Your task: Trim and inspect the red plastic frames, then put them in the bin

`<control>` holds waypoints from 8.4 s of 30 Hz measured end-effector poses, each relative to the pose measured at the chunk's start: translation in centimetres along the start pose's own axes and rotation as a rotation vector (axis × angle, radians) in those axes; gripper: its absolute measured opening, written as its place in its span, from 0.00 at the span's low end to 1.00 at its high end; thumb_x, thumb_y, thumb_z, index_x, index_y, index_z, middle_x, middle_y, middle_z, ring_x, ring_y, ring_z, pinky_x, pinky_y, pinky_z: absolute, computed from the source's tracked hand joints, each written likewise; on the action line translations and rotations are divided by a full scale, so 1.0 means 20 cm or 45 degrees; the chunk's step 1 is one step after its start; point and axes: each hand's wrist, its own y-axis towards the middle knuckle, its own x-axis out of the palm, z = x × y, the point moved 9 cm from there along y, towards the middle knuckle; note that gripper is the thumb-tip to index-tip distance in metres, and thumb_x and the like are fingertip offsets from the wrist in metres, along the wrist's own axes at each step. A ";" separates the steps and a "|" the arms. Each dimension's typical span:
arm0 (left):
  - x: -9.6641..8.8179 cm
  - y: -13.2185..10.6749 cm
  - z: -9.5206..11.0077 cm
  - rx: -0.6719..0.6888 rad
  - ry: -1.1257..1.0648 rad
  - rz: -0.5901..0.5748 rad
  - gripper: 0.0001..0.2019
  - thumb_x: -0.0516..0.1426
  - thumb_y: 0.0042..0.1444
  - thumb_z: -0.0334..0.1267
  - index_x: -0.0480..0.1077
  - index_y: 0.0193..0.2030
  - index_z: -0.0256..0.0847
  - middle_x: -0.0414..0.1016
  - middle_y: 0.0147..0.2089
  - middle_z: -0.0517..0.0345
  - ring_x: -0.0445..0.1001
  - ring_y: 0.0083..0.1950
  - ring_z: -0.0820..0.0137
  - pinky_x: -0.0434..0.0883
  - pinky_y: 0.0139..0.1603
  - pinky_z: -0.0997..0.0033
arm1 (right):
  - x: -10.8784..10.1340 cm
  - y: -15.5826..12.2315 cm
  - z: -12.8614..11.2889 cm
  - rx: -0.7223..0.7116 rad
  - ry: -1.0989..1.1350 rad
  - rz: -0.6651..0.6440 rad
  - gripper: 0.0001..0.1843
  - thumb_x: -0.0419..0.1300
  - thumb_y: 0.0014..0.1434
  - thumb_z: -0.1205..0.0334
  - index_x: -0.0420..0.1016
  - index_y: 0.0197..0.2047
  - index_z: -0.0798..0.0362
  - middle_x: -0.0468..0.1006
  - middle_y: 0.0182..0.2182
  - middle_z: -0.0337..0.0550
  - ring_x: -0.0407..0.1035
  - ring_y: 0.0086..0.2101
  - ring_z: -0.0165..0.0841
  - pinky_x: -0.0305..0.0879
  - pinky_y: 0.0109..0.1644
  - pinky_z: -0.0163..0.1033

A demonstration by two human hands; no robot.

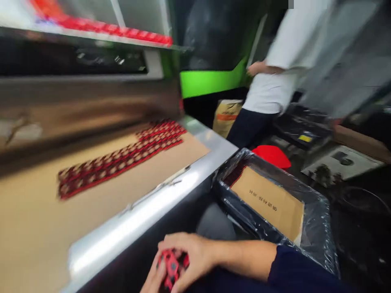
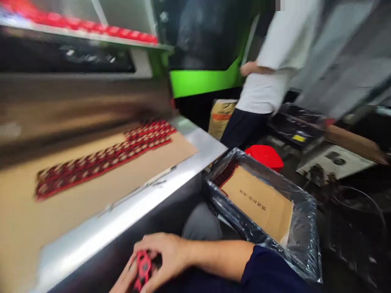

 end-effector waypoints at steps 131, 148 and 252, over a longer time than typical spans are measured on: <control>-0.05 -0.33 -0.22 -0.055 -0.555 0.184 0.20 0.65 0.54 0.50 0.70 0.49 0.43 0.75 0.35 0.60 0.69 0.23 0.77 0.67 0.22 0.79 | 0.02 -0.15 -0.15 0.098 0.408 -0.120 0.41 0.73 0.48 0.52 0.67 0.63 0.48 0.74 0.59 0.52 0.69 0.59 0.44 0.65 0.64 0.54; -0.07 -0.36 -0.18 0.108 -0.341 0.084 0.36 0.72 0.44 0.41 0.69 0.61 0.48 0.78 0.51 0.50 0.79 0.47 0.61 0.76 0.49 0.65 | -0.02 -0.11 -0.18 0.004 0.411 -0.145 0.42 0.76 0.46 0.46 0.71 0.62 0.47 0.76 0.55 0.51 0.71 0.55 0.43 0.67 0.61 0.52; -0.07 -0.41 -0.12 -0.185 0.206 0.220 0.42 0.66 0.48 0.43 0.58 0.70 0.40 0.79 0.50 0.52 0.80 0.45 0.63 0.77 0.50 0.65 | 0.20 -0.25 0.05 1.038 1.509 -0.134 0.21 0.72 0.52 0.48 0.79 0.36 0.59 0.77 0.23 0.37 0.71 0.23 0.25 0.70 0.25 0.27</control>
